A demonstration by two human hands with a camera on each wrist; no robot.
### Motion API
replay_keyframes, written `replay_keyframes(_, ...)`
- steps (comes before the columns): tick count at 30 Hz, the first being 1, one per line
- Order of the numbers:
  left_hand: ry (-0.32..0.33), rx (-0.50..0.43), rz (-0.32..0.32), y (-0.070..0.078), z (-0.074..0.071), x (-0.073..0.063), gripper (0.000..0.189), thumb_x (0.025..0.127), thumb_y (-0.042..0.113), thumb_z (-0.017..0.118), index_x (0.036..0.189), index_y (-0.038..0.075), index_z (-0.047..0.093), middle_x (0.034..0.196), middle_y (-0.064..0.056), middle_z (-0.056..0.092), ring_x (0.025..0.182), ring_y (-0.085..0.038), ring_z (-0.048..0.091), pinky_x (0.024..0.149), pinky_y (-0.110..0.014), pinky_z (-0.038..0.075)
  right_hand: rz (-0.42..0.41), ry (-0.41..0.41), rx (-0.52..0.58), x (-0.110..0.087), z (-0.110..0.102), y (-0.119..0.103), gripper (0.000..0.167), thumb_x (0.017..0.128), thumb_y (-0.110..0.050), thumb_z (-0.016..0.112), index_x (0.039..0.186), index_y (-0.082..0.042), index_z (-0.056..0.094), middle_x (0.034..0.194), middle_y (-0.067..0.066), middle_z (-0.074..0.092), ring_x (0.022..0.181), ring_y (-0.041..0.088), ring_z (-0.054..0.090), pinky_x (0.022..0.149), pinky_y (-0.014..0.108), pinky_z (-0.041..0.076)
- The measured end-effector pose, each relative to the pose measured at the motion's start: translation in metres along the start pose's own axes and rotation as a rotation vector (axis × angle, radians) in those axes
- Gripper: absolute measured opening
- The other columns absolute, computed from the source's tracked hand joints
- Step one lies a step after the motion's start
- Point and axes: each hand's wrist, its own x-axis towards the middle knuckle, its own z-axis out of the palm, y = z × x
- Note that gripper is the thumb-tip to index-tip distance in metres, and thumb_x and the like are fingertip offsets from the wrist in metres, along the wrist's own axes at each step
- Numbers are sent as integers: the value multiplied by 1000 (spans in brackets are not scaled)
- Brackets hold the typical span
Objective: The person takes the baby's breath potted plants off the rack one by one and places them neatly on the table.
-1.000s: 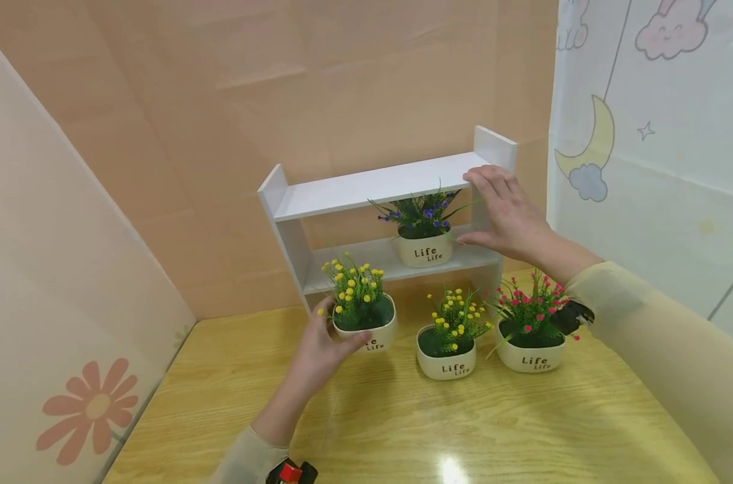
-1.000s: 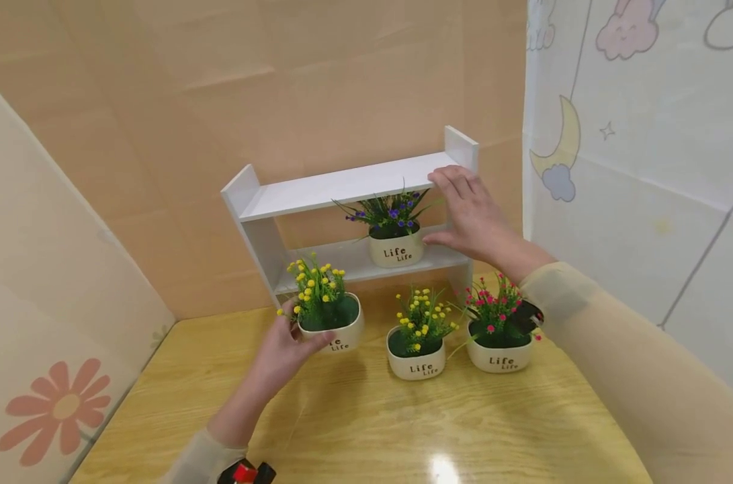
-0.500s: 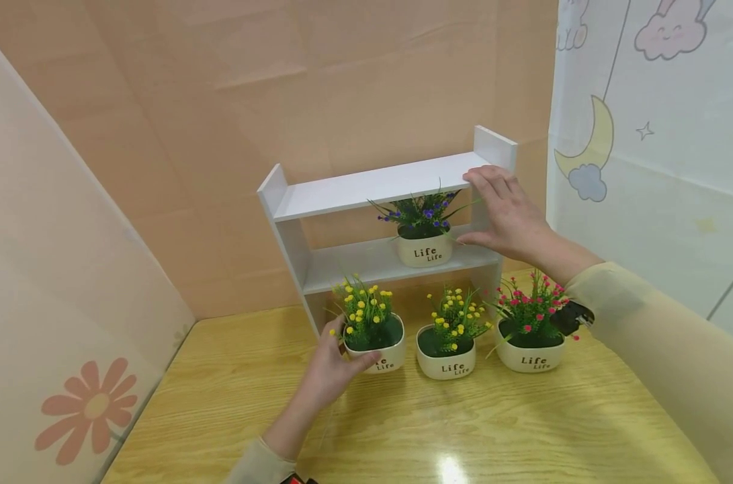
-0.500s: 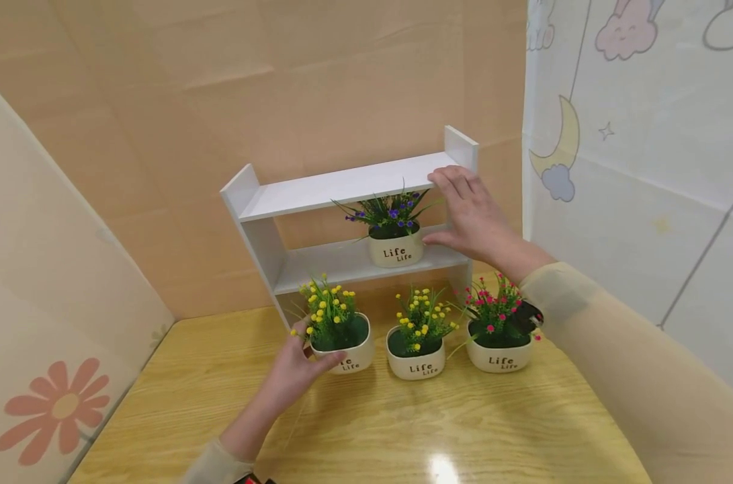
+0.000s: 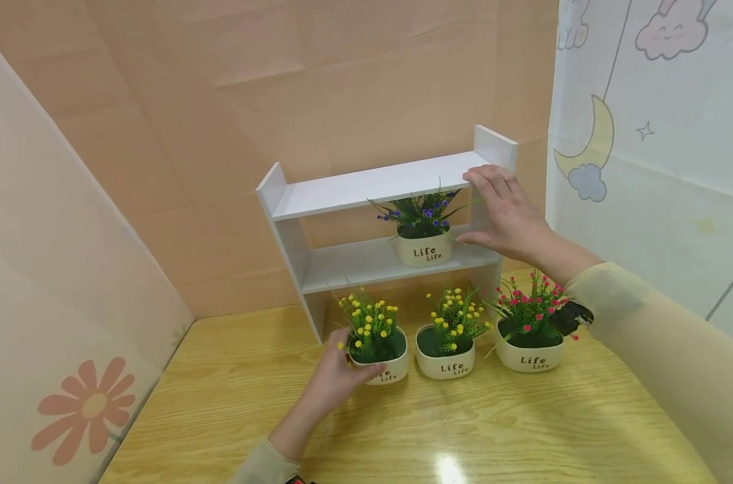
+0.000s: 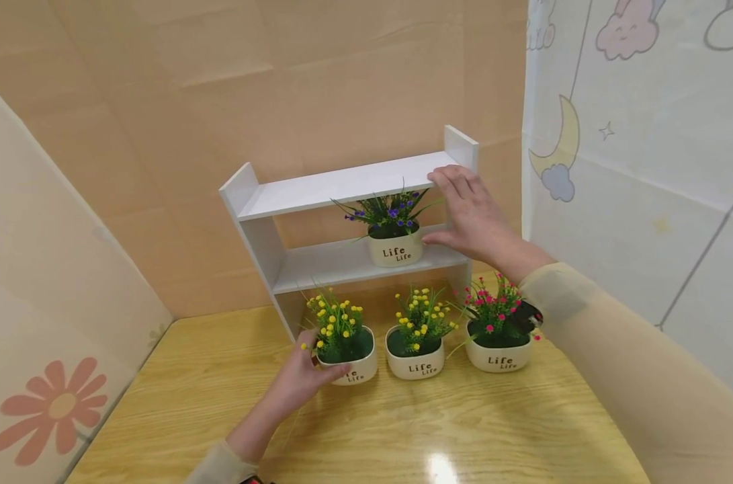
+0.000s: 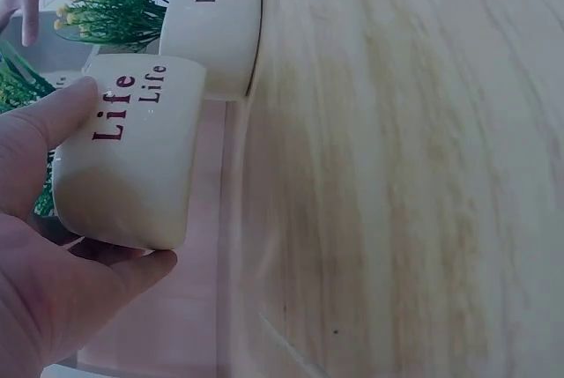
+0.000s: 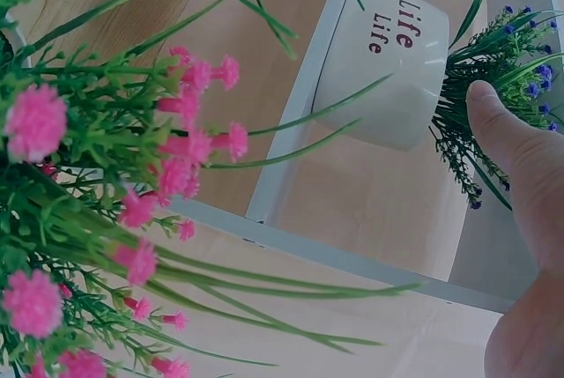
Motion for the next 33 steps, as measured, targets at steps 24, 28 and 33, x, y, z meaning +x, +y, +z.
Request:
replay_keyframes(24, -72, 5, 2, -19, 12, 7, 84, 87, 27, 98, 152, 1, 51, 145, -19, 50, 139, -39, 52, 119, -67, 42, 22, -15, -2, 2, 0, -2, 118, 74, -25, 106, 162, 2, 32, 164, 25, 35, 156, 47, 24, 134, 52, 15)
replay_keyframes(28, -76, 8, 1, -22, 14, 8, 85, 88, 28, 98, 154, 3, 51, 146, -19, 49, 140, -38, 50, 119, -67, 42, 15, -12, -2, 2, 0, -1, 118, 74, -25, 106, 162, 3, 32, 163, 26, 35, 156, 48, 25, 134, 52, 14)
replay_keyframes(33, -79, -11, 0, -22, 16, 9, 87, 88, 29, 97, 157, 4, 49, 148, -20, 47, 142, -39, 48, 119, -70, 40, 16, -13, -3, 1, 0, -1, 117, 75, -26, 105, 162, 4, 33, 163, 26, 35, 155, 48, 25, 134, 53, 15)
